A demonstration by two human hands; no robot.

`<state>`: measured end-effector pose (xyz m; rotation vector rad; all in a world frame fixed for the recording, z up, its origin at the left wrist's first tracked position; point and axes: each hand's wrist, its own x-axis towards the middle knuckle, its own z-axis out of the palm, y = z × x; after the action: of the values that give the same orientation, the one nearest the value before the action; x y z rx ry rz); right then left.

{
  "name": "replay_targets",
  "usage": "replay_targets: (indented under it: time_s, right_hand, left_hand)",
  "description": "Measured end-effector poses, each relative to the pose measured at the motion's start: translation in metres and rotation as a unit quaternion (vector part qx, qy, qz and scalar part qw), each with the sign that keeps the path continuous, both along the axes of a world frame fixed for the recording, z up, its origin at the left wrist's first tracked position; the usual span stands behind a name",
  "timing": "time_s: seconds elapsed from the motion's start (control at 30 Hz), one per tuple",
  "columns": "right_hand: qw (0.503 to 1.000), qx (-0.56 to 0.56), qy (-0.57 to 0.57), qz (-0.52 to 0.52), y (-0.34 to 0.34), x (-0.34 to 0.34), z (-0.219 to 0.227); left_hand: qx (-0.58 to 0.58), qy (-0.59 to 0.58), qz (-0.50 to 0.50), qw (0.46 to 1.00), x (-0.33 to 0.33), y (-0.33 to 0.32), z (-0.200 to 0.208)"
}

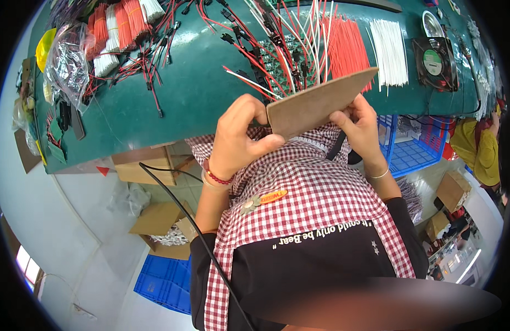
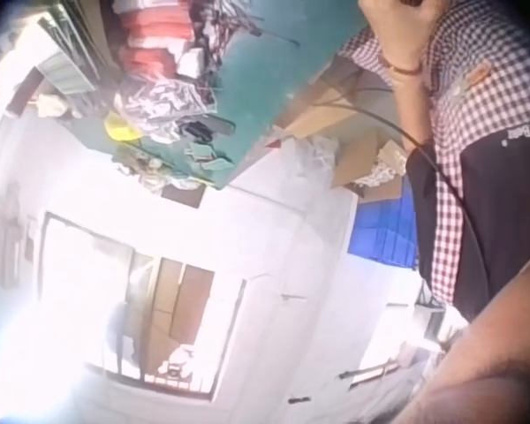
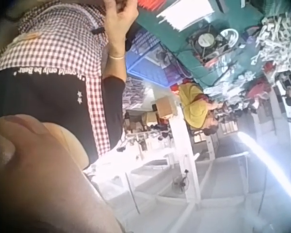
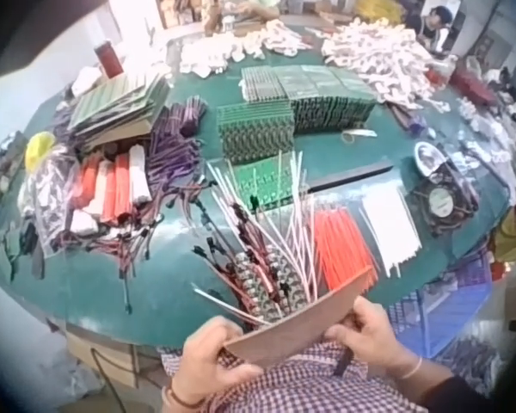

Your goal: The person solders wires onto a green printed circuit board using a soldering iron and solder wire.

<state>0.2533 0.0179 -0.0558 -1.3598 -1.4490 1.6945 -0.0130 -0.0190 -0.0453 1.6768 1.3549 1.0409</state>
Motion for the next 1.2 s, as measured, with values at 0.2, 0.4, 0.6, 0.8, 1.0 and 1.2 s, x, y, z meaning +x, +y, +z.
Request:
replay_targets:
  time_s: [0.2, 0.4, 0.6, 0.8, 1.0, 1.2]
  right_hand:
    - [0.999, 0.005, 0.033, -0.026, 0.011, -0.017, 0.009]
    - [0.999, -0.023, 0.028, -0.031, 0.016, -0.022, 0.014]
    - [0.997, -0.053, 0.033, -0.034, 0.018, -0.022, 0.017]
    - [0.992, -0.091, 0.082, -0.033, 0.020, -0.020, 0.013]
    - [0.983, -0.118, 0.140, -0.021, 0.024, -0.020, 0.018]
    - [0.983, -0.121, 0.139, 0.001, 0.032, -0.023, 0.024]
  left_hand:
    - [-0.001, -0.014, -0.046, 0.999, -0.005, 0.008, 0.006]
    - [-0.014, -0.044, -0.047, 0.998, -0.006, 0.014, 0.003]
    - [-0.022, -0.055, -0.046, 0.997, -0.010, 0.017, 0.001]
    - [-0.038, -0.112, -0.047, 0.992, -0.011, 0.020, -0.007]
    - [-0.030, -0.140, -0.054, 0.988, -0.014, 0.030, -0.009]
    - [-0.080, -0.138, -0.066, 0.985, -0.018, 0.032, -0.011]
